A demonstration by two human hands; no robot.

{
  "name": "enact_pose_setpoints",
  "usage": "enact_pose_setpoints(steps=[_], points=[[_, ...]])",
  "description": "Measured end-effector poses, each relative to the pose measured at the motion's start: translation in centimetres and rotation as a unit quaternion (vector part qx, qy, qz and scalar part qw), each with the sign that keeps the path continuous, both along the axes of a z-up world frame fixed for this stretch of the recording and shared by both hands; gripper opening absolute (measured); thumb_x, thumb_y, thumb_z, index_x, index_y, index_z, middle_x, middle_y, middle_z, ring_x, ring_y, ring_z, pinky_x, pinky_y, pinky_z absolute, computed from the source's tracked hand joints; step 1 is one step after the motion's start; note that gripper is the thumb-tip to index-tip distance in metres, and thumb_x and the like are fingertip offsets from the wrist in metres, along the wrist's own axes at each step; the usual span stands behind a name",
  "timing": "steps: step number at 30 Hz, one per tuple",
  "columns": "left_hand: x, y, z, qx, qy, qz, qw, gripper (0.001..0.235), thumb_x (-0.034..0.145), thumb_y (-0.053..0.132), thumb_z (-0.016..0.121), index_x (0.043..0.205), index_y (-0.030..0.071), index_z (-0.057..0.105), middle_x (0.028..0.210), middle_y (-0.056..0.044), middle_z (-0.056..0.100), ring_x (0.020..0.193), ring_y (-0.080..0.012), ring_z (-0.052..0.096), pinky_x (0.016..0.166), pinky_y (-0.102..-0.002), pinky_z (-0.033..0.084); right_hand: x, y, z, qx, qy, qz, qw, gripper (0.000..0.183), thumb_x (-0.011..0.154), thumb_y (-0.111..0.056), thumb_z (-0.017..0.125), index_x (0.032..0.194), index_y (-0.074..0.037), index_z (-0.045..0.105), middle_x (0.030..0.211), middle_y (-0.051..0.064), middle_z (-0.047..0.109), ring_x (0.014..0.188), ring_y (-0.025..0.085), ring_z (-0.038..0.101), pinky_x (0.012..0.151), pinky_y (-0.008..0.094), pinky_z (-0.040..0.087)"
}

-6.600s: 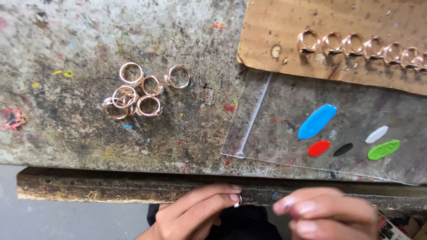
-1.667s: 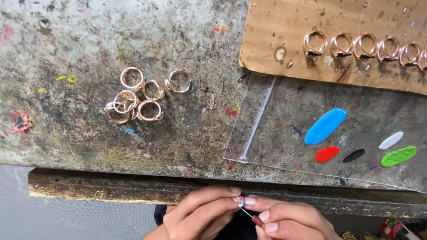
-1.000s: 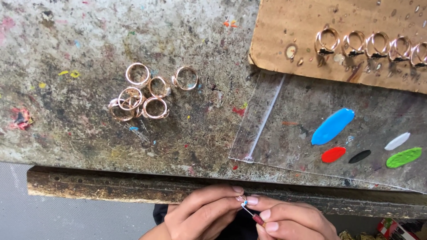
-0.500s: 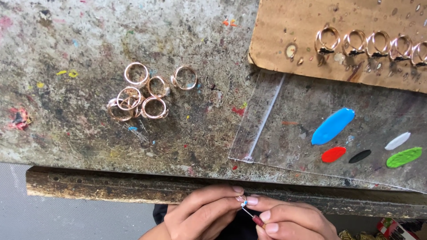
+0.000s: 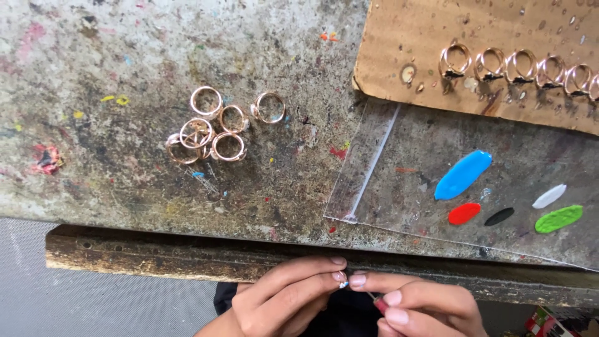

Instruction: The person mixes red and blue paint on a clear palette, then uses a small brush to apply blue paint to the inner surface of a copper ring. Several copper rings are arranged on a cardboard sheet nearby.

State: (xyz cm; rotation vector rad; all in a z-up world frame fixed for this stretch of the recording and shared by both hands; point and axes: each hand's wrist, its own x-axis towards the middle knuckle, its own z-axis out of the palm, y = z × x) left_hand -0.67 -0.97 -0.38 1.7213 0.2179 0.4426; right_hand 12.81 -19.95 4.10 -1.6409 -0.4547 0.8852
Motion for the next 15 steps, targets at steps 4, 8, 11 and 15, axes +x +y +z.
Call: enact_pose_setpoints(steps=[4, 8, 11, 15], points=[[-0.2, -0.1, -0.2, -0.006, -0.045, 0.011, 0.999, 0.021, 0.103, 0.0, 0.057, 0.121, -0.007, 0.064, 0.123, -0.026, 0.07, 0.113, -0.0325, 0.078, 0.104, -0.036, 0.065, -0.3, 0.7, 0.4, -0.046, 0.024, -0.034, 0.998, 0.014, 0.082, -0.003, 0.072, 0.093, -0.003, 0.064, 0.1, 0.031, 0.084, 0.058, 0.013, 0.074, 0.05, 0.014, 0.055], [-0.8, 0.1, 0.6, -0.06, -0.035, -0.007, 0.998, 0.024, 0.1, -0.009, 0.058, 0.124, -0.006, 0.062, 0.126, -0.026, 0.07, 0.117, -0.0325, 0.076, 0.105, -0.036, 0.063, -1.4, 3.4, -0.4, -0.005, -0.329, 0.036, 0.944, 0.022, 0.095, -0.012, 0.061, 0.116, -0.005, 0.059, 0.101, 0.009, 0.071, 0.089, 0.022, 0.088, 0.082, 0.023, 0.076], [-0.7, 0.2, 1.1, -0.072, -0.051, 0.003, 0.996, 0.021, 0.1, -0.012, 0.053, 0.117, -0.008, 0.064, 0.119, -0.025, 0.071, 0.11, -0.0323, 0.077, 0.096, -0.032, 0.066, -1.6, 4.4, -0.9, 0.039, -0.35, -0.009, 0.936, 0.007, 0.094, -0.013, 0.063, 0.101, -0.013, 0.063, 0.092, 0.006, 0.074, 0.079, 0.017, 0.085, 0.075, 0.02, 0.074], [-0.9, 0.0, 1.3, -0.061, -0.062, 0.022, 0.996, 0.017, 0.101, -0.009, 0.053, 0.113, -0.007, 0.065, 0.113, -0.025, 0.073, 0.102, -0.0301, 0.079, 0.088, -0.029, 0.067, -1.2, 4.9, 0.2, 0.048, -0.368, 0.06, 0.927, 0.019, 0.086, -0.012, 0.074, 0.102, -0.014, 0.063, 0.094, 0.003, 0.078, 0.081, 0.017, 0.083, 0.076, 0.021, 0.071]])
